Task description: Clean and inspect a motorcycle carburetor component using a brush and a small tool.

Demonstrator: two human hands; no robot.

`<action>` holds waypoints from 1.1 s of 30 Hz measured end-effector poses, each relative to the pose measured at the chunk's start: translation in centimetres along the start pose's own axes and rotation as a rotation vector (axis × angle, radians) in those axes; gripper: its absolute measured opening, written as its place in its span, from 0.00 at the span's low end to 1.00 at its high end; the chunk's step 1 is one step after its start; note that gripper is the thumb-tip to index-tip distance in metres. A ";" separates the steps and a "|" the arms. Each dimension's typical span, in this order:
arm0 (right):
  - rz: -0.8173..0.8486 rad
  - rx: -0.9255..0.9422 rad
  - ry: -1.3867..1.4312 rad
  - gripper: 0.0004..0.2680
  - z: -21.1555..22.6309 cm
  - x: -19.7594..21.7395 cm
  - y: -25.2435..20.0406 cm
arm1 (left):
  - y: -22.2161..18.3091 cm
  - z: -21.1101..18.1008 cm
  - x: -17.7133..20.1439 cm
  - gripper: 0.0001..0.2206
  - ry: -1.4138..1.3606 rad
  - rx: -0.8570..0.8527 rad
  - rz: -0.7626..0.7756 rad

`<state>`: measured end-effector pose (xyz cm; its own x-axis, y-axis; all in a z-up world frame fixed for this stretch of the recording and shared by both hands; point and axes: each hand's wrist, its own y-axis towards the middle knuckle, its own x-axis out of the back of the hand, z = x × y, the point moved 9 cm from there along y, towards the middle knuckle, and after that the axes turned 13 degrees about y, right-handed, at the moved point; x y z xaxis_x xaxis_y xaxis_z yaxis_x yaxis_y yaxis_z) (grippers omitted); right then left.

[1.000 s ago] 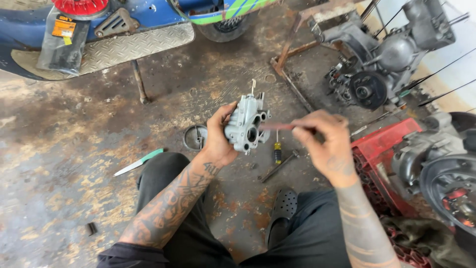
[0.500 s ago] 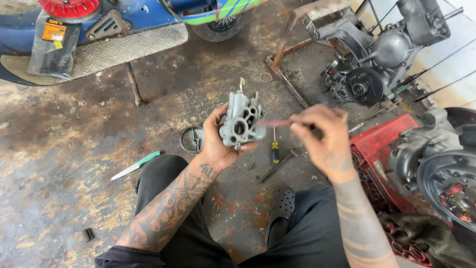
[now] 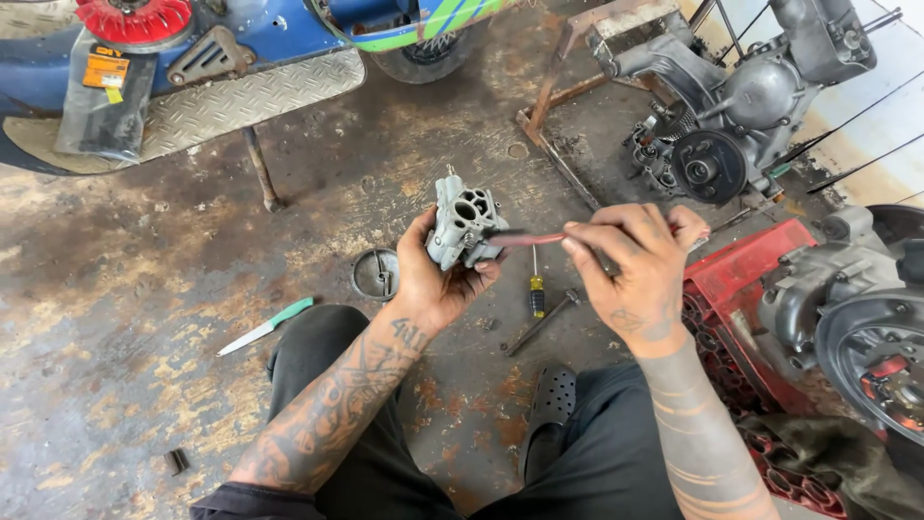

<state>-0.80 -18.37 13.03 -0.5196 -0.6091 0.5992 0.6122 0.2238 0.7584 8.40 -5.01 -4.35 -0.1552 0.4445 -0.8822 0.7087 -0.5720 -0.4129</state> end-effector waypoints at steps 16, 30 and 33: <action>0.127 0.126 -0.181 0.03 1.0 -0.4 0.1 | -1.1 -0.1 0.5 0.22 0.227 -0.067 -0.065; 0.182 0.145 -0.116 0.03 2.4 -1.9 1.0 | 0.2 0.2 1.8 0.24 0.403 -0.066 -0.065; 0.140 0.089 -0.121 0.01 -1.4 -0.1 0.2 | -0.8 0.4 0.8 0.22 0.360 -0.054 -0.064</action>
<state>0.16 -19.32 12.78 -0.5043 -0.4725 0.7228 0.6311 0.3697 0.6820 7.47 -4.46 -4.85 0.0449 0.6983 -0.7144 0.7422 -0.5020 -0.4441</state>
